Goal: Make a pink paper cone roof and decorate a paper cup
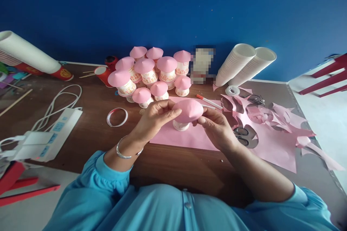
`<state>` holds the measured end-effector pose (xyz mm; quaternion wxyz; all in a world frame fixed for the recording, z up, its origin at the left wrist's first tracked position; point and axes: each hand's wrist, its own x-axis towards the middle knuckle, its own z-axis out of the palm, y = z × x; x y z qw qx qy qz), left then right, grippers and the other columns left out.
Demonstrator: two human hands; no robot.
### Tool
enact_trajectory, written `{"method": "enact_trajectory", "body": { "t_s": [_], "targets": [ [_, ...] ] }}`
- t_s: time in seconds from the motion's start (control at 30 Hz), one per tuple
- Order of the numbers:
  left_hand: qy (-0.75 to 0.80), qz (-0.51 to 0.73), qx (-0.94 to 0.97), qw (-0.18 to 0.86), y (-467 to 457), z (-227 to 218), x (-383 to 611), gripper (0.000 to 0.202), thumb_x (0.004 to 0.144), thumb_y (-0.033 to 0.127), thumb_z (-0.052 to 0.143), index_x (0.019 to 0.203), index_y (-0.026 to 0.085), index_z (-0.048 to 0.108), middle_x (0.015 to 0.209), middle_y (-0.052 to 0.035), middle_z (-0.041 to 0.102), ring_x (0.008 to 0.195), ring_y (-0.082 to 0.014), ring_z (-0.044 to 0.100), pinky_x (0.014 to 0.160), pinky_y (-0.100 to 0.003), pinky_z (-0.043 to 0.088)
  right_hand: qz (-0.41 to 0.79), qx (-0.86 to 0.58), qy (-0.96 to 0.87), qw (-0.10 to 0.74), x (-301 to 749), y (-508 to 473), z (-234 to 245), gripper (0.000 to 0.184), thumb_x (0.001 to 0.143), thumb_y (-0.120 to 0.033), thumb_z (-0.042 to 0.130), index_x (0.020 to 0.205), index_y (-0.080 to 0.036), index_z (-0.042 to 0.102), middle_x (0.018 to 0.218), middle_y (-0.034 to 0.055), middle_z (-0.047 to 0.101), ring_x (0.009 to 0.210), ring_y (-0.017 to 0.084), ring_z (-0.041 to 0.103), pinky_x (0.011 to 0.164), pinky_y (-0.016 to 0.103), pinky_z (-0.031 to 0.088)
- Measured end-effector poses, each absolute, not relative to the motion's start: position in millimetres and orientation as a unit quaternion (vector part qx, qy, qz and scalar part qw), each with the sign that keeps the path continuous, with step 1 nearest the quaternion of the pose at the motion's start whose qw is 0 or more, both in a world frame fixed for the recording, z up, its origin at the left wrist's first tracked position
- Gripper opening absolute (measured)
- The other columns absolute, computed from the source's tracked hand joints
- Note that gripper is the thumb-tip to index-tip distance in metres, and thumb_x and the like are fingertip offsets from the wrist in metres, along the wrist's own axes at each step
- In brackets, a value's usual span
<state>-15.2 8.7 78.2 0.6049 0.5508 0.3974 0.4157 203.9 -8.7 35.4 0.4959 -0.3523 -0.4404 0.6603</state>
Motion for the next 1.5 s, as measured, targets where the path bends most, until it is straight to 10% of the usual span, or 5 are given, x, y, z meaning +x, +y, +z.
{"method": "enact_trajectory", "body": {
  "t_s": [0.2, 0.47, 1.5],
  "targets": [
    [0.395, 0.291, 0.654, 0.576, 26, 89, -26, 0.047, 0.085, 0.044, 0.081, 0.06, 0.017, 0.052, 0.062, 0.0041, 0.038, 0.061, -0.0102, 0.032, 0.058, -0.03, 0.024, 0.643, -0.368, -0.481, 0.469, 207, 3, 50, 0.03, 0.081, -0.049, 0.09, 0.081, -0.022, 0.078, 0.079, -0.0006, 0.064, 0.069, 0.012, 0.052, 0.063, 0.027, 0.043],
    [0.414, 0.335, 0.565, 0.63, 40, 73, -28, 0.035, 0.076, 0.051, 0.087, 0.075, 0.018, 0.075, 0.073, -0.0011, 0.064, 0.069, -0.0139, 0.052, 0.067, -0.03, 0.04, 0.685, -0.392, -0.403, 0.463, 201, 8, 48, 0.044, 0.072, -0.056, 0.093, 0.066, -0.021, 0.067, 0.059, -0.0028, 0.059, 0.052, 0.01, 0.049, 0.051, 0.027, 0.038],
    [0.47, 0.287, 0.468, 0.69, 30, 21, -28, 0.038, 0.075, 0.049, 0.085, 0.068, 0.018, 0.064, 0.063, 0.0027, 0.055, 0.06, -0.0105, 0.045, 0.058, -0.026, 0.034, 0.682, -0.451, -0.449, 0.361, 217, -4, 2, 0.048, 0.082, -0.059, 0.085, 0.065, -0.018, 0.067, 0.062, 0.0005, 0.064, 0.055, 0.011, 0.055, 0.054, 0.028, 0.042]
  ]
}}
